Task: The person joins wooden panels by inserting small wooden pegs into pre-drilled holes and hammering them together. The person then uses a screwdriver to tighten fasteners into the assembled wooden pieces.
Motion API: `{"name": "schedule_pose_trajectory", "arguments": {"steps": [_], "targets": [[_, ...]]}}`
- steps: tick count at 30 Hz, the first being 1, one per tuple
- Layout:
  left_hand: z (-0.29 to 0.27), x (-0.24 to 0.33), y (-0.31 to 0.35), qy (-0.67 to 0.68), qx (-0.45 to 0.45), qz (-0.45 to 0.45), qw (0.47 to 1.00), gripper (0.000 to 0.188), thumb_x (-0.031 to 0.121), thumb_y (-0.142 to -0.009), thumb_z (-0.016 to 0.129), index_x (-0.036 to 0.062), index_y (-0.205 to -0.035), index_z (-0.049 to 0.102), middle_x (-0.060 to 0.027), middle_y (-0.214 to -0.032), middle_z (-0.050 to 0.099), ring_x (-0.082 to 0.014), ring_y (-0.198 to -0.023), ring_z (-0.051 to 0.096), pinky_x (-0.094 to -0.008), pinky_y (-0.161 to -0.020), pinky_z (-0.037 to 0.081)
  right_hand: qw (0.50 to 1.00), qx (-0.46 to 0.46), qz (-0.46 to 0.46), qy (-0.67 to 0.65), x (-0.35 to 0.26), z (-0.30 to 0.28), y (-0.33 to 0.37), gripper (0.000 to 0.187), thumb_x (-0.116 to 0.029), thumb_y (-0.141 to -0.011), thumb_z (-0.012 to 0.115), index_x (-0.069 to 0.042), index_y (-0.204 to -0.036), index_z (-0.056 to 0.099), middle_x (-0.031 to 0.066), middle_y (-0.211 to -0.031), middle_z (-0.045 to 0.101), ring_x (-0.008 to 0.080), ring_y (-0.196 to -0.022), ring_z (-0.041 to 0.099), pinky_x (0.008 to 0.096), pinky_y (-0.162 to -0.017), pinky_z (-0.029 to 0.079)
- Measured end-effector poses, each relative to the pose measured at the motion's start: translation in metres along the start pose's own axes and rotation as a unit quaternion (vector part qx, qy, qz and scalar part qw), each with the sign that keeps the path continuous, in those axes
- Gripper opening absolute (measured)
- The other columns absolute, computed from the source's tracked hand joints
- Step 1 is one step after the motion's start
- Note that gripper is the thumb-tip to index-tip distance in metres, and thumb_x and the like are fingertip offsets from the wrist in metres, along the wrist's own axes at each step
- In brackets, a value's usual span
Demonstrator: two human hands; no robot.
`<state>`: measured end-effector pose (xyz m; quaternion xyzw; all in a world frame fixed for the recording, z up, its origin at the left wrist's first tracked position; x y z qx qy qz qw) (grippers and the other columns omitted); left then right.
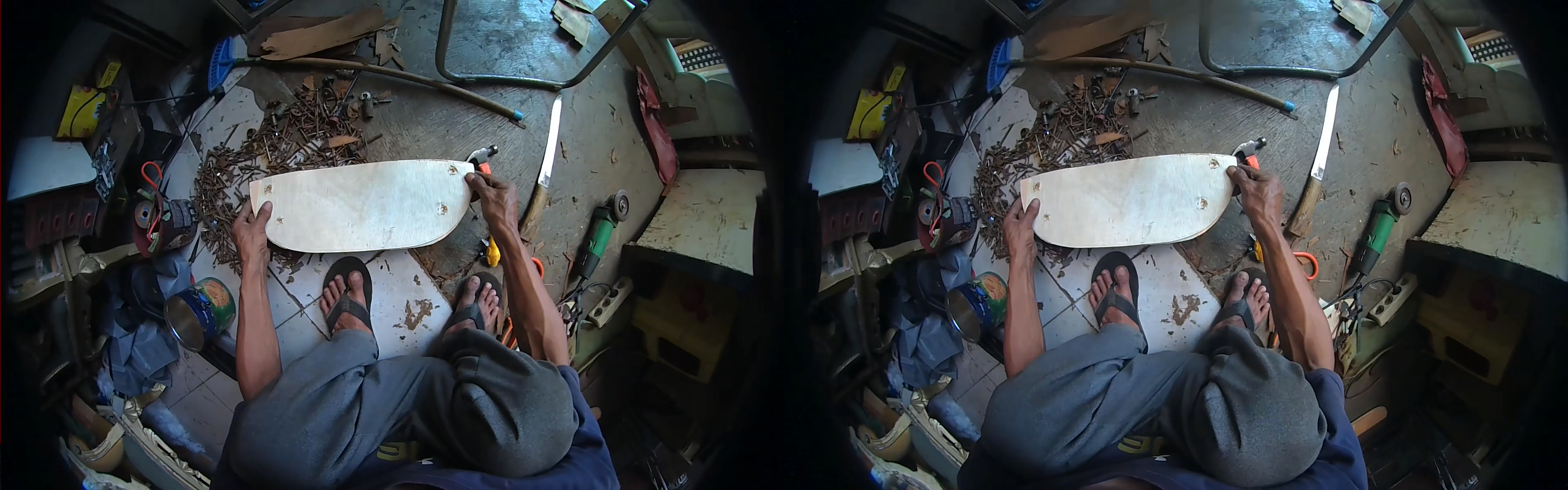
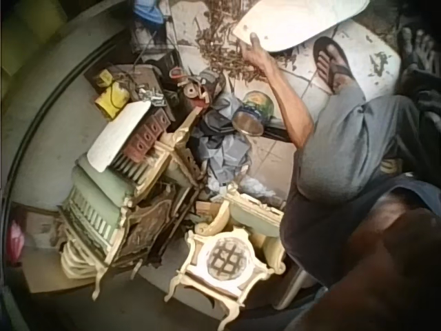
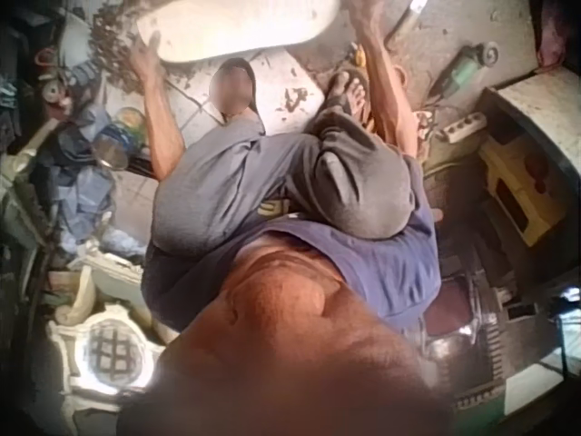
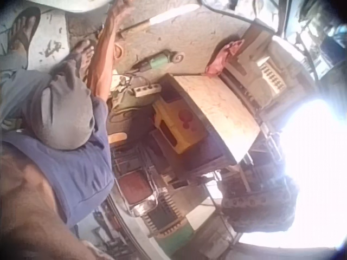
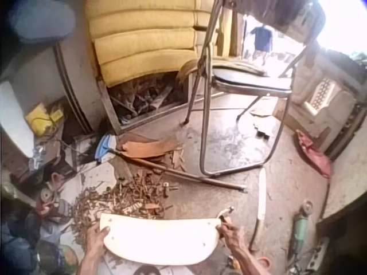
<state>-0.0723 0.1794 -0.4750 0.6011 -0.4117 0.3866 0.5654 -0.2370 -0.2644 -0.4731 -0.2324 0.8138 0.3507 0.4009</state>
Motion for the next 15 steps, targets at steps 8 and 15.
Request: {"name": "schedule_pose_trajectory", "arguments": {"steps": [8,15], "targets": [[-0.011,-0.003,0.026,0.045,0.002,0.024,0.999,0.056,0.011,-0.094,0.075,-0.0056,-0.142,0.052,-0.0138,-0.133,0.064,-0.0196,-0.12,0.06,-0.0328,-0.107,0.044,0.996,0.014,-0.06,-0.072,-0.007,-0.005,0.021,0.038,-0.029,-0.093,0.076,-0.003,-0.12,0.075,0.0044,-0.079,0.073,0.0095,-0.07,0.06,0.0283,-0.063,0.049],[-0.019,0.002,0.046,0.082,0.033,0.063,0.994,0.051,0.013,-0.094,0.076,-0.0037,-0.139,0.058,-0.0093,-0.126,0.067,-0.016,-0.114,0.061,-0.0293,-0.101,0.045,0.99,0.011,-0.049,-0.13,-0.032,-0.008,0.043,0.04,-0.024,-0.094,0.077,0.002,-0.124,0.071,0.0058,-0.098,0.076,0.0101,-0.086,0.065,0.0251,-0.079,0.051]]}}
Point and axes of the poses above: each hand's wrist, its own y-axis away from the middle knuckle, its own z-axis out of the palm, x = y × z, the point moved 1 cm from there along -y, towards the middle knuckle
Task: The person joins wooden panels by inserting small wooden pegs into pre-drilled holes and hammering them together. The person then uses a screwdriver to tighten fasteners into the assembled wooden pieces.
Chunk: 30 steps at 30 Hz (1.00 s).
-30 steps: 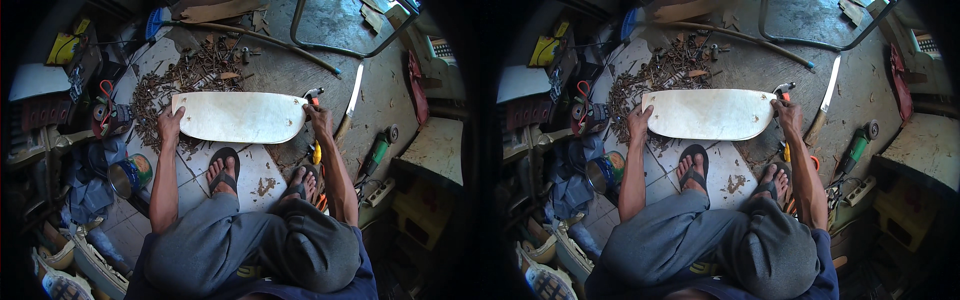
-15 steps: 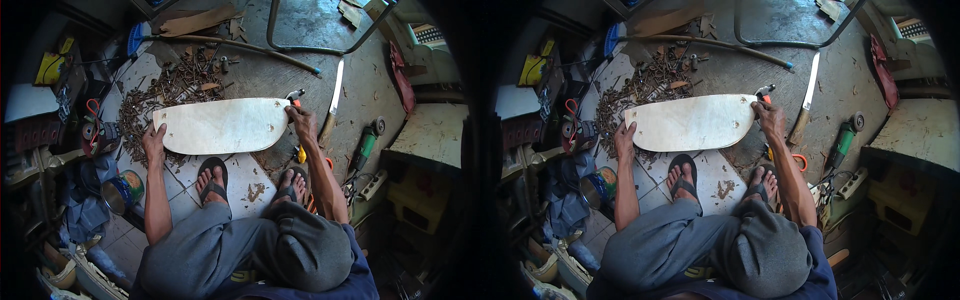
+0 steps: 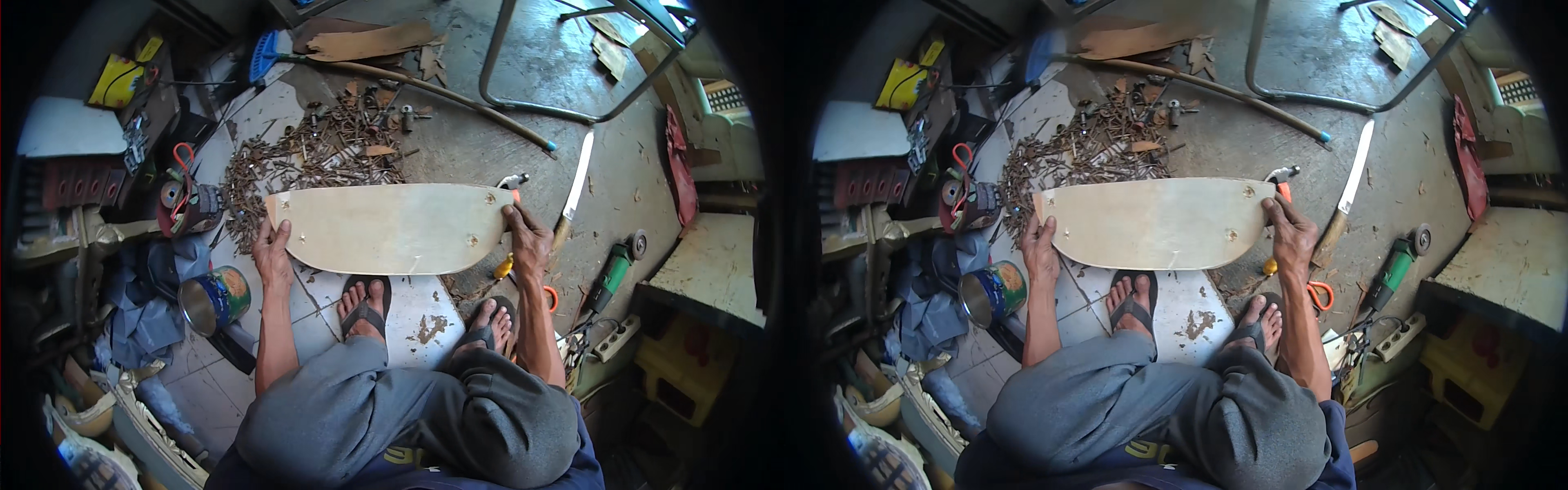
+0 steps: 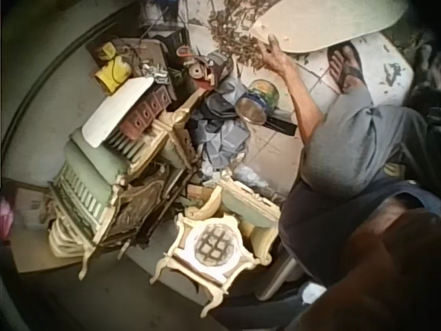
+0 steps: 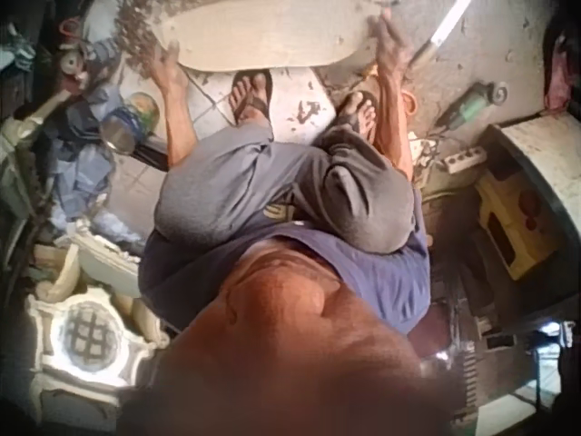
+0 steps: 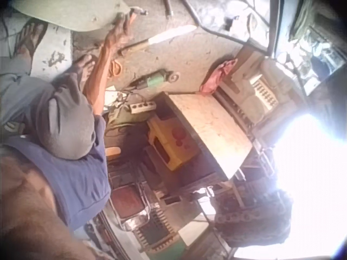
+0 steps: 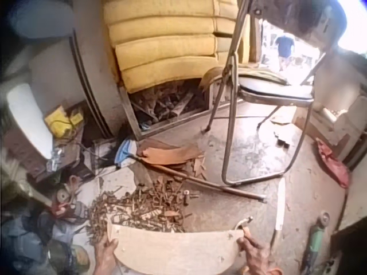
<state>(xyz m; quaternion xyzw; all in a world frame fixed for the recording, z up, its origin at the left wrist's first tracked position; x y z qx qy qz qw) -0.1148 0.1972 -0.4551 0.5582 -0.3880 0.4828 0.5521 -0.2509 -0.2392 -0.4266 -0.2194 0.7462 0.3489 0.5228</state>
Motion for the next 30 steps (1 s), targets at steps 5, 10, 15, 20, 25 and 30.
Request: {"name": "schedule_pose_trajectory", "arguments": {"steps": [5,10,15,20,25,30], "targets": [[0.013,0.014,0.006,-0.021,0.014,0.012,1.0,0.052,0.02,-0.092,0.078,-0.0042,-0.135,0.061,-0.009,-0.12,0.07,-0.0143,-0.107,0.062,-0.0277,-0.095,0.048,0.999,0.032,-0.003,0.023,0.002,-0.004,-0.004,0.042,-0.026,-0.095,0.076,0.002,-0.126,0.07,0.0072,-0.099,0.076,0.0117,-0.087,0.065,0.0255,-0.08,0.051],[0.028,0.037,0.012,-0.039,0.016,0.034,0.998,0.048,0.023,-0.093,0.078,-0.0024,-0.131,0.063,-0.0079,-0.116,0.071,-0.0136,-0.105,0.063,-0.0272,-0.093,0.049,0.998,0.051,0.023,0.042,-0.01,-0.011,0.001,0.044,-0.028,-0.094,0.077,0.0,-0.127,0.07,0.0112,-0.107,0.076,0.0162,-0.096,0.067,0.0283,-0.086,0.052],[0.03,0.046,0.017,-0.07,0.008,0.022,0.997,0.052,0.024,-0.095,0.076,-0.0036,-0.136,0.06,-0.0088,-0.119,0.071,-0.0128,-0.106,0.063,-0.0271,-0.096,0.048,0.997,0.059,0.038,0.038,-0.018,-0.011,0.005,0.045,-0.027,-0.095,0.076,0.002,-0.129,0.068,0.0144,-0.118,0.073,0.0205,-0.109,0.066,0.0305,-0.098,0.049],[0.036,0.053,0.019,-0.067,0.009,0.037,0.997,0.053,0.023,-0.095,0.075,-0.0043,-0.138,0.058,-0.0095,-0.12,0.071,-0.0131,-0.106,0.064,-0.0274,-0.096,0.048,0.997,0.069,-0.015,0.026,0.011,-0.023,-0.006,0.046,-0.033,-0.093,0.078,-0.002,-0.127,0.072,0.0015,-0.091,0.071,0.0072,-0.07,0.055,0.023,-0.058,0.04],[0.033,0.053,0.019,-0.072,0.007,0.037,0.997,0.052,0.021,-0.096,0.074,-0.0042,-0.139,0.058,-0.0096,-0.119,0.071,-0.0125,-0.105,0.064,-0.0266,-0.094,0.048,0.997,0.068,-0.026,0.025,0.018,-0.024,-0.008,0.043,-0.031,-0.094,0.077,-0.003,-0.126,0.072,-0.005,-0.075,0.06,0.0028,-0.055,0.038,0.0234,-0.048,0.026],[0.027,0.048,0.018,-0.152,0.022,0.051,0.987,0.051,0.02,-0.096,0.074,-0.0023,-0.139,0.059,-0.0073,-0.113,0.072,-0.0091,-0.098,0.062,-0.0243,-0.089,0.048,0.997,0.062,-0.029,0.026,0.017,-0.023,-0.008,0.042,-0.03,-0.094,0.077,-0.003,-0.126,0.072,-0.0065,-0.07,0.055,0.0029,-0.053,0.036,0.024,-0.047,0.024]]}}
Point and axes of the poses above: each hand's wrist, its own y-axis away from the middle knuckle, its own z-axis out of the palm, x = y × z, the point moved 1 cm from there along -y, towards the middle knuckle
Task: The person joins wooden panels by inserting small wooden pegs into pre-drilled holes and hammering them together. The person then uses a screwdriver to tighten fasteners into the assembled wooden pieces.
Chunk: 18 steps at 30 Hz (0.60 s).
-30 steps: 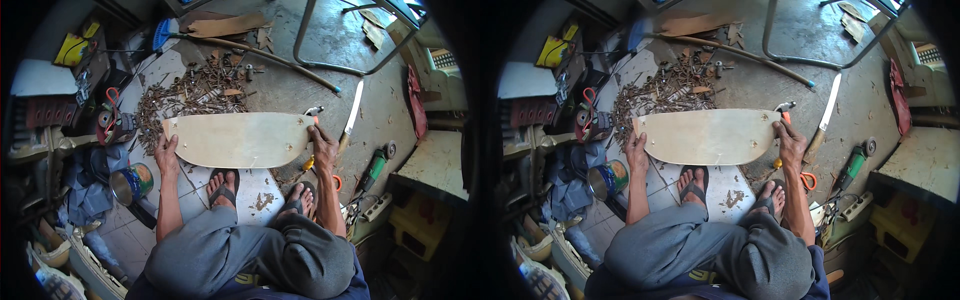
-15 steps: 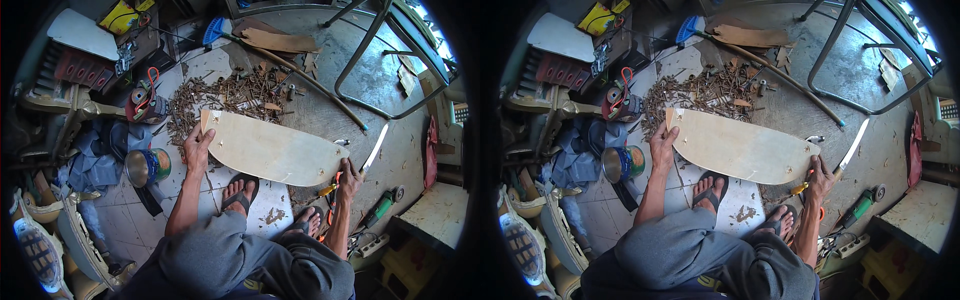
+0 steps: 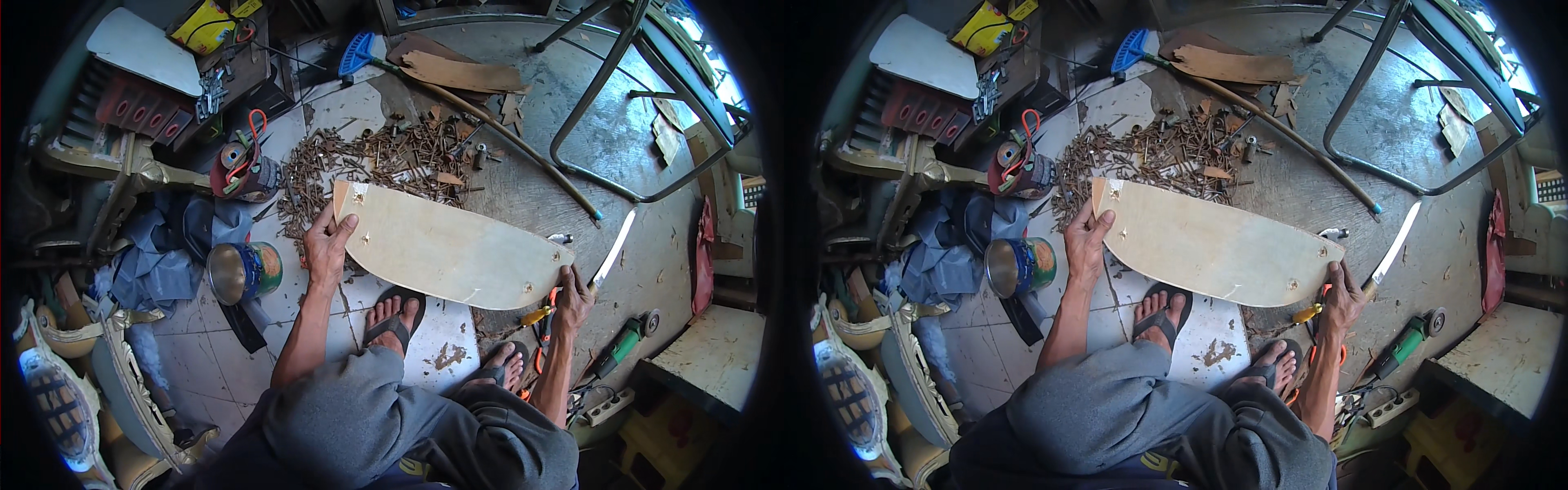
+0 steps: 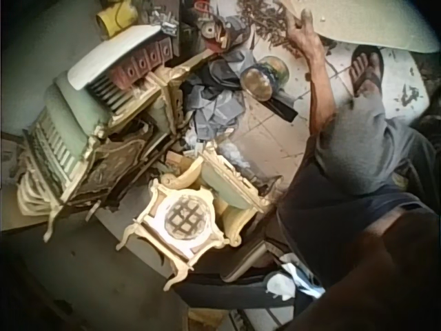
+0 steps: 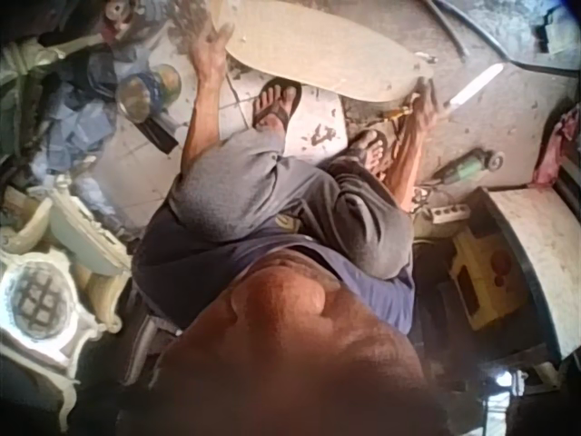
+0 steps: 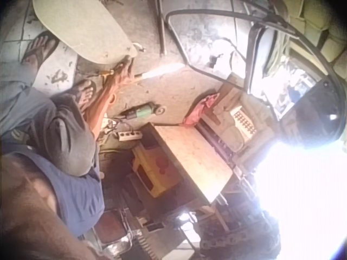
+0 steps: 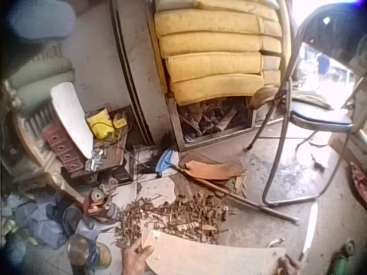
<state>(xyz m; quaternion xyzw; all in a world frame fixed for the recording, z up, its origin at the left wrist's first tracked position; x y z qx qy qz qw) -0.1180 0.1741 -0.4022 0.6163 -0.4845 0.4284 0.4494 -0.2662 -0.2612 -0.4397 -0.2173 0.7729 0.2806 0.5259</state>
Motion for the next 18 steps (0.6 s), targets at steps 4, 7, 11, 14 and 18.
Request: {"name": "schedule_pose_trajectory", "arguments": {"steps": [4,7,11,14,18], "targets": [[0.001,0.006,0.001,-0.013,-0.01,0.002,1.0,0.053,0.02,-0.095,0.075,-0.0012,-0.14,0.059,-0.0055,-0.11,0.072,-0.0074,-0.095,0.061,-0.0233,-0.087,0.048,1.0,0.002,0.004,-0.005,0.002,-0.003,0.0,0.042,-0.03,-0.094,0.077,-0.003,-0.126,0.072,-0.007,-0.068,0.053,0.0027,-0.053,0.035,0.0241,-0.047,0.023],[0.001,0.007,0.001,-0.012,-0.013,-0.001,1.0,0.054,0.02,-0.094,0.076,-0.0013,-0.14,0.058,-0.0058,-0.11,0.072,-0.0077,-0.095,0.061,-0.0233,-0.088,0.048,1.0,0.004,0.006,-0.011,0.004,-0.004,0.0,0.042,-0.029,-0.094,0.077,-0.003,-0.127,0.072,-0.0071,-0.067,0.053,0.0027,-0.052,0.035,0.024,-0.047,0.023],[0.004,0.0,-0.002,0.02,0.022,0.033,0.999,0.051,0.023,-0.09,0.081,0.0001,-0.132,0.065,0.0063,-0.08,0.049,-0.0065,-0.073,0.039,-0.0226,-0.066,0.035,1.0,-0.004,0.006,-0.014,0.008,-0.006,-0.001,0.042,-0.028,-0.094,0.077,-0.002,-0.127,0.072,-0.007,-0.068,0.053,0.0026,-0.053,0.036,0.0237,-0.047,0.023],[0.005,-0.001,-0.001,0.044,0.03,0.026,0.998,0.05,0.024,-0.089,0.082,0.0006,-0.131,0.067,0.0078,-0.074,0.048,-0.0059,-0.068,0.038,-0.0225,-0.062,0.035,1.0,-0.003,0.007,-0.005,0.008,-0.005,0.0,0.042,-0.028,-0.095,0.077,-0.002,-0.127,0.072,-0.0068,-0.068,0.052,0.0028,-0.054,0.037,0.0235,-0.048,0.024],[0.002,0.0,0.0,0.02,0.028,0.005,0.999,0.052,0.021,-0.089,0.081,-0.001,-0.133,0.064,0.0002,-0.091,0.056,-0.0083,-0.083,0.047,-0.0243,-0.074,0.041,1.0,-0.004,0.005,-0.011,0.008,-0.004,0.003,0.042,-0.027,-0.095,0.077,-0.002,-0.127,0.071,-0.0065,-0.068,0.053,0.003,-0.055,0.038,0.0233,-0.048,0.025]]}}
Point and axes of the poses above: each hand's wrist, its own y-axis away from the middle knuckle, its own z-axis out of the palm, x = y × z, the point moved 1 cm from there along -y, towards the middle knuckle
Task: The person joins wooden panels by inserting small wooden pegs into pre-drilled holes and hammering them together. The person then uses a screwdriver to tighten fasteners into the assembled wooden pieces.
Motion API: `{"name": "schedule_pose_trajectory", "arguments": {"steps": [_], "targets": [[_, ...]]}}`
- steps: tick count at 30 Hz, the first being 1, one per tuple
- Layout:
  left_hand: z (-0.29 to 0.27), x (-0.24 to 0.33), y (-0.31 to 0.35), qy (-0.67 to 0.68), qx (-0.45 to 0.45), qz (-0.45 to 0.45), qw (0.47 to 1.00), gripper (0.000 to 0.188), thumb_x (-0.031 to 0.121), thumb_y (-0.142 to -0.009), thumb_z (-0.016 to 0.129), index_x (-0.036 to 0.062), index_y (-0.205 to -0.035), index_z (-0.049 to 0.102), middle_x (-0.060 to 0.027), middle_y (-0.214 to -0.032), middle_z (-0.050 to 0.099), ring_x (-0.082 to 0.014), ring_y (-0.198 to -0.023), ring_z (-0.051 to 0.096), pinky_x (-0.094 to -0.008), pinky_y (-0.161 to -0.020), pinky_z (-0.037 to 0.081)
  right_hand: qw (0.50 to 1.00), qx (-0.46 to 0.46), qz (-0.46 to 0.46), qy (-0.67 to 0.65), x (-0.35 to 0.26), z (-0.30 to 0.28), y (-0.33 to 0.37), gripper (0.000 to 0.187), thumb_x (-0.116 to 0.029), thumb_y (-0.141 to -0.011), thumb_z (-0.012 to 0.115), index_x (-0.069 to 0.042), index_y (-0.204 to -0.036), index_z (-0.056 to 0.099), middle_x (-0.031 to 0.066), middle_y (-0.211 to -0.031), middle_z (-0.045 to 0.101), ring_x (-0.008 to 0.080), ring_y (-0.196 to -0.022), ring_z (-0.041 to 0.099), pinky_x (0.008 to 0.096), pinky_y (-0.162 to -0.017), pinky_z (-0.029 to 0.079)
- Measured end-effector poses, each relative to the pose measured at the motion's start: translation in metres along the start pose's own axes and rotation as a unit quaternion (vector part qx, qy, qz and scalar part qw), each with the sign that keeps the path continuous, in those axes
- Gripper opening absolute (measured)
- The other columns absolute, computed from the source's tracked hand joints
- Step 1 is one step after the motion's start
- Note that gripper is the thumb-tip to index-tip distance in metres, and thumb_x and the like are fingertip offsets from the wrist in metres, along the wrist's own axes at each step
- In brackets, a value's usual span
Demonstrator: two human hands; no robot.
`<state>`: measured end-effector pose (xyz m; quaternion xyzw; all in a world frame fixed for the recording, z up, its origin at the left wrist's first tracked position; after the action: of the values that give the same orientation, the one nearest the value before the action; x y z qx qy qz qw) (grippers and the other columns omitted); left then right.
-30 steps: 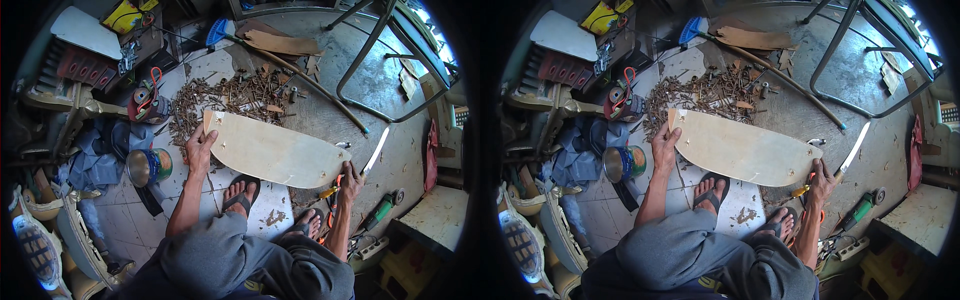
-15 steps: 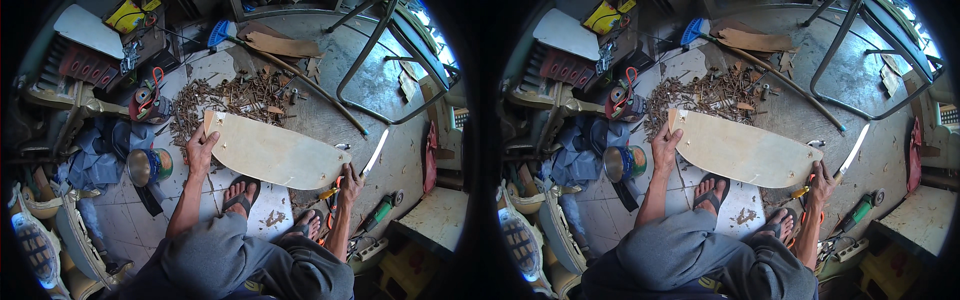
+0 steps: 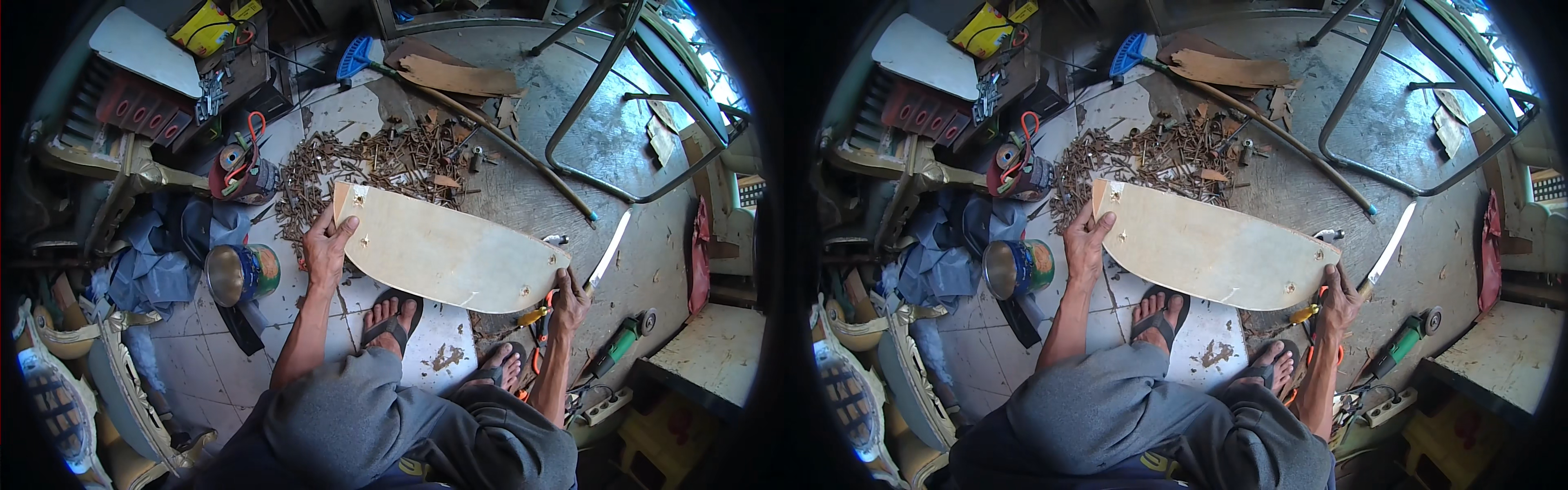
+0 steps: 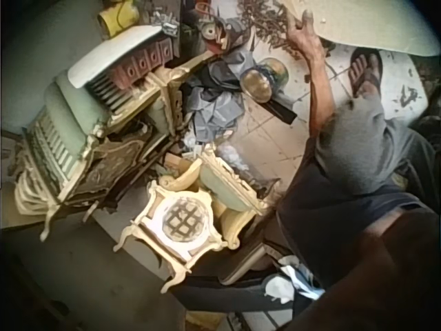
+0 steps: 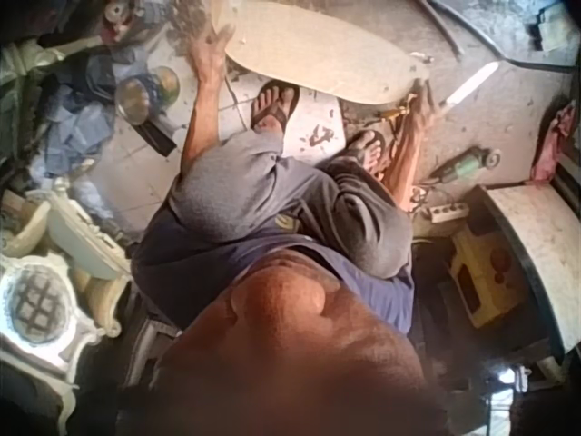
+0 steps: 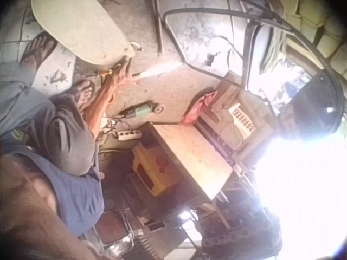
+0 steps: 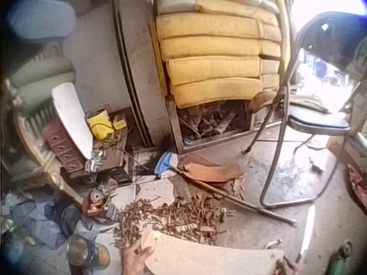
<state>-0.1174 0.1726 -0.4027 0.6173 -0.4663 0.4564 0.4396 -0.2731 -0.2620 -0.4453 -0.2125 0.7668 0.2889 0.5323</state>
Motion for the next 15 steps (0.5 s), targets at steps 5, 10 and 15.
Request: {"name": "schedule_pose_trajectory", "arguments": {"steps": [5,10,15], "targets": [[0.009,0.009,0.002,0.064,-0.008,0.023,0.998,0.052,0.019,-0.09,0.081,-0.002,-0.134,0.063,-0.0007,-0.097,0.069,-0.0069,-0.085,0.058,-0.0225,-0.078,0.048,0.999,0.001,0.036,0.002,-0.013,0.002,0.008,0.042,-0.025,-0.095,0.076,-0.001,-0.128,0.07,0.0038,-0.098,0.068,0.0107,-0.085,0.058,0.0257,-0.077,0.043],[0.001,-0.001,0.006,0.095,-0.025,0.0,0.995,0.047,0.011,-0.093,0.076,-0.0035,-0.135,0.06,-0.0091,-0.121,0.07,-0.0147,-0.105,0.063,-0.0282,-0.097,0.047,0.998,-0.006,0.061,-0.005,-0.034,0.009,0.01,0.037,-0.02,-0.094,0.076,-0.004,-0.127,0.072,0.001,-0.099,0.074,0.0068,-0.081,0.059,0.0216,-0.071,0.047],[-0.009,-0.012,0.003,0.053,-0.043,-0.006,0.998,0.049,0.019,-0.096,0.074,-0.0031,-0.137,0.059,-0.0087,-0.123,0.069,-0.0155,-0.108,0.061,-0.0295,-0.101,0.044,0.999,-0.028,-0.025,-0.004,-0.043,0.01,0.009,0.036,-0.023,-0.093,0.077,-0.005,-0.124,0.073,0.0002,-0.085,0.07,0.0063,-0.076,0.057,0.0234,-0.067,0.046]]}}
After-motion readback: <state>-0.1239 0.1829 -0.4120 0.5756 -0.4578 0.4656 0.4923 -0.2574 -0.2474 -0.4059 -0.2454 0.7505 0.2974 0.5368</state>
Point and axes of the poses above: each hand's wrist, its own y-axis away from the middle knuckle, its own z-axis out of the palm, x = y × z, the point moved 1 cm from there along -y, towards the middle knuckle
